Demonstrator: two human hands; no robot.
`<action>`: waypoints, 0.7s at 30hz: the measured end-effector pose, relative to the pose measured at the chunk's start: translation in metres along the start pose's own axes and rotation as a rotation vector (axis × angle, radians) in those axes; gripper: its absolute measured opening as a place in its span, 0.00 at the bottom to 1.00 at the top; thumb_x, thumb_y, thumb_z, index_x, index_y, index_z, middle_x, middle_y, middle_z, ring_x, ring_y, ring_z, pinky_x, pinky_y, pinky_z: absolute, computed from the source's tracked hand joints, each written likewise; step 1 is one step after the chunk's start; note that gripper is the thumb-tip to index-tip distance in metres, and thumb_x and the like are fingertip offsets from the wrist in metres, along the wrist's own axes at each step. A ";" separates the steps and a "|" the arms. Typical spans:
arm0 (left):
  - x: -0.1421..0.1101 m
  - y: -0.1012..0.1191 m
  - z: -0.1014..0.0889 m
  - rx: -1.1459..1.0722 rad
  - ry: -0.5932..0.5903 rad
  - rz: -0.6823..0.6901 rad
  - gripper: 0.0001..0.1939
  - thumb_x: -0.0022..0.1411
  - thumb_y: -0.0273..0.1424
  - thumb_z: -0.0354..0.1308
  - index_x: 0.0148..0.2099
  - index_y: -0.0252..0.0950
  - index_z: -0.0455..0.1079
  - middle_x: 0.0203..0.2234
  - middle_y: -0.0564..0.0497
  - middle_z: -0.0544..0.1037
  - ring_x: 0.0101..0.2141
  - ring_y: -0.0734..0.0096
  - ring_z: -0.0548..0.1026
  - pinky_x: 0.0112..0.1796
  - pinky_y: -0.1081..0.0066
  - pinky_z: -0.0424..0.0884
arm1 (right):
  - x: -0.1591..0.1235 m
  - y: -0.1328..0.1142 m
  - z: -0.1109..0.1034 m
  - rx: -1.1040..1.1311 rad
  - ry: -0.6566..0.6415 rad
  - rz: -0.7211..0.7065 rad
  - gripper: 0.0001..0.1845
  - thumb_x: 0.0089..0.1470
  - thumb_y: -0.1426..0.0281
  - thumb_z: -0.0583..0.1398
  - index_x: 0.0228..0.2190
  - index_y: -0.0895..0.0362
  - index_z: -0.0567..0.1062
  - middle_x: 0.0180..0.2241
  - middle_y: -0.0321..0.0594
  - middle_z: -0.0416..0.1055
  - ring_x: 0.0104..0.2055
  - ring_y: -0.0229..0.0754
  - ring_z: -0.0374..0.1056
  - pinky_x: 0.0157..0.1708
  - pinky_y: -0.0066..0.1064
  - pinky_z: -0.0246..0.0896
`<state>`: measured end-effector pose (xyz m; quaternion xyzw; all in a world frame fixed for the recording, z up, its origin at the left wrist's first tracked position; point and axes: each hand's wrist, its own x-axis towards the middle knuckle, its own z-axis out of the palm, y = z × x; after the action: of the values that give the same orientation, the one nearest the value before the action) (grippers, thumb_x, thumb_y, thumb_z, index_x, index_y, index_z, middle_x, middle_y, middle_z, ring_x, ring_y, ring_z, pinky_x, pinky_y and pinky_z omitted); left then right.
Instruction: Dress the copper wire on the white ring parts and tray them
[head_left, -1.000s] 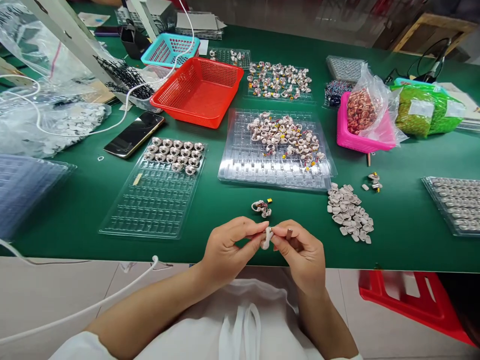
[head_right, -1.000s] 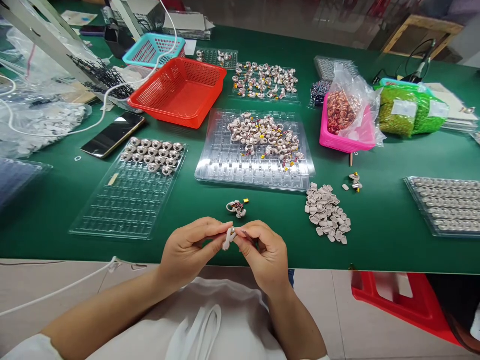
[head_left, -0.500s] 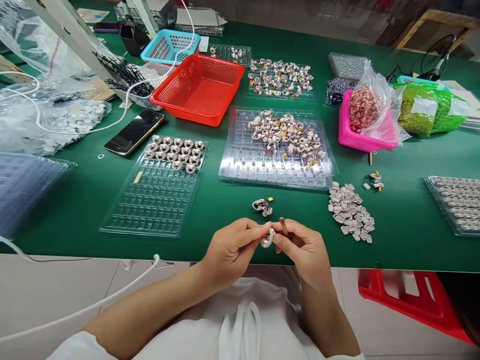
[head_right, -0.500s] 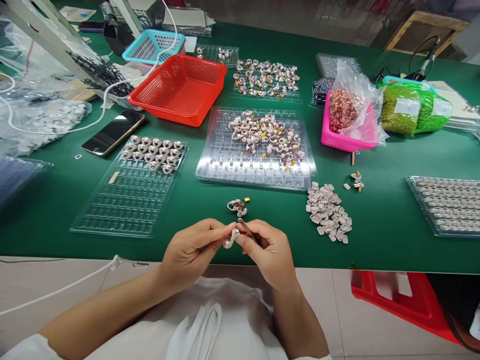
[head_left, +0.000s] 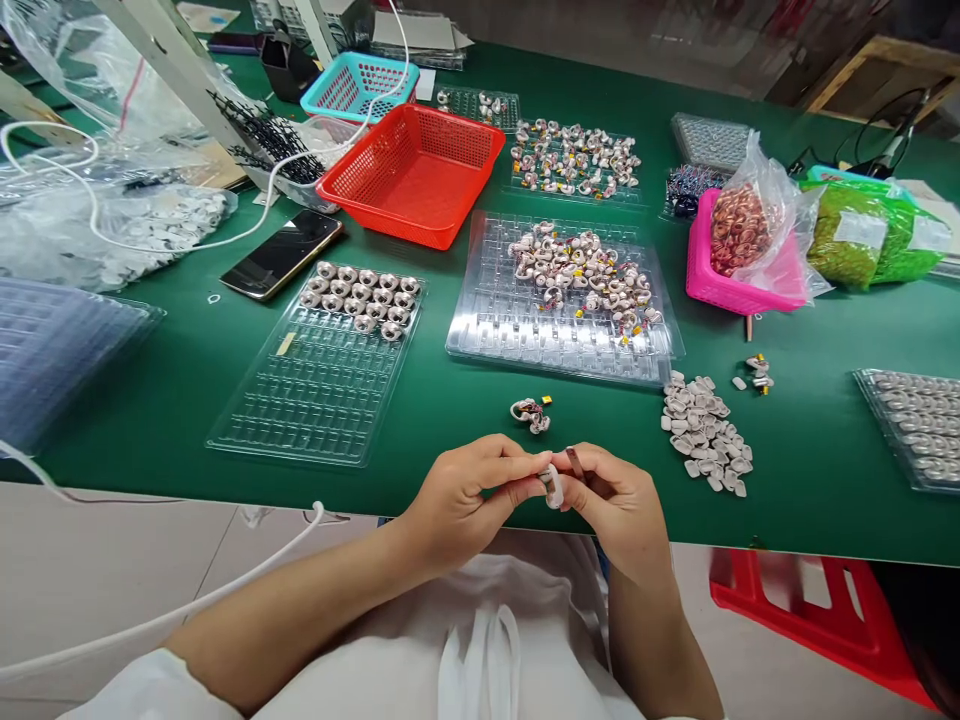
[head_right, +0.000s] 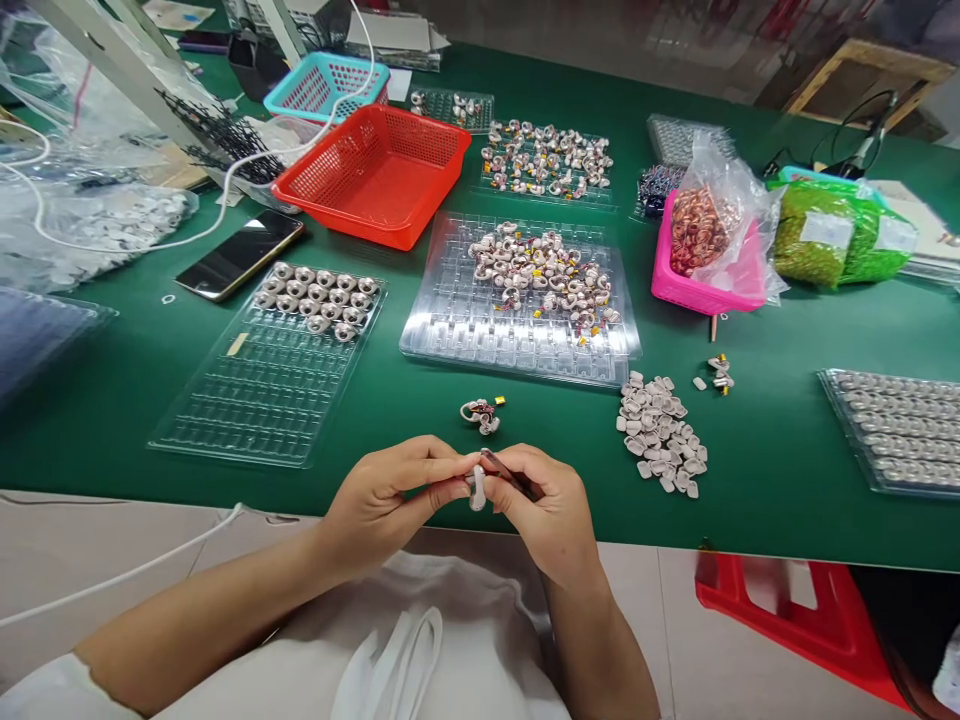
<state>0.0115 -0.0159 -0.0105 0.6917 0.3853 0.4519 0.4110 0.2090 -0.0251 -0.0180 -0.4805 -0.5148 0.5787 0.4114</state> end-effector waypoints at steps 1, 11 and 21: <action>0.001 0.001 -0.001 -0.022 -0.004 -0.021 0.17 0.62 0.19 0.63 0.51 0.37 0.81 0.32 0.48 0.82 0.32 0.74 0.79 0.36 0.79 0.74 | 0.000 0.000 0.000 -0.001 -0.006 0.004 0.04 0.56 0.69 0.67 0.36 0.50 0.83 0.31 0.35 0.75 0.29 0.36 0.68 0.26 0.25 0.64; -0.004 0.004 -0.001 -0.105 -0.001 -0.122 0.15 0.64 0.21 0.61 0.51 0.38 0.80 0.30 0.47 0.82 0.32 0.71 0.78 0.34 0.75 0.76 | -0.004 0.000 0.004 -0.098 0.030 -0.111 0.04 0.58 0.70 0.66 0.37 0.50 0.81 0.33 0.35 0.75 0.32 0.36 0.69 0.29 0.26 0.63; -0.008 0.004 0.002 -0.057 0.081 0.016 0.19 0.64 0.16 0.58 0.51 0.39 0.79 0.28 0.51 0.79 0.30 0.75 0.77 0.34 0.78 0.74 | -0.003 -0.005 0.020 -0.281 0.051 -0.281 0.03 0.62 0.72 0.61 0.36 0.54 0.76 0.30 0.34 0.71 0.28 0.34 0.64 0.25 0.25 0.58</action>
<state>0.0117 -0.0249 -0.0097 0.6639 0.3830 0.4936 0.4111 0.1901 -0.0315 -0.0122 -0.4712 -0.6418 0.4256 0.4300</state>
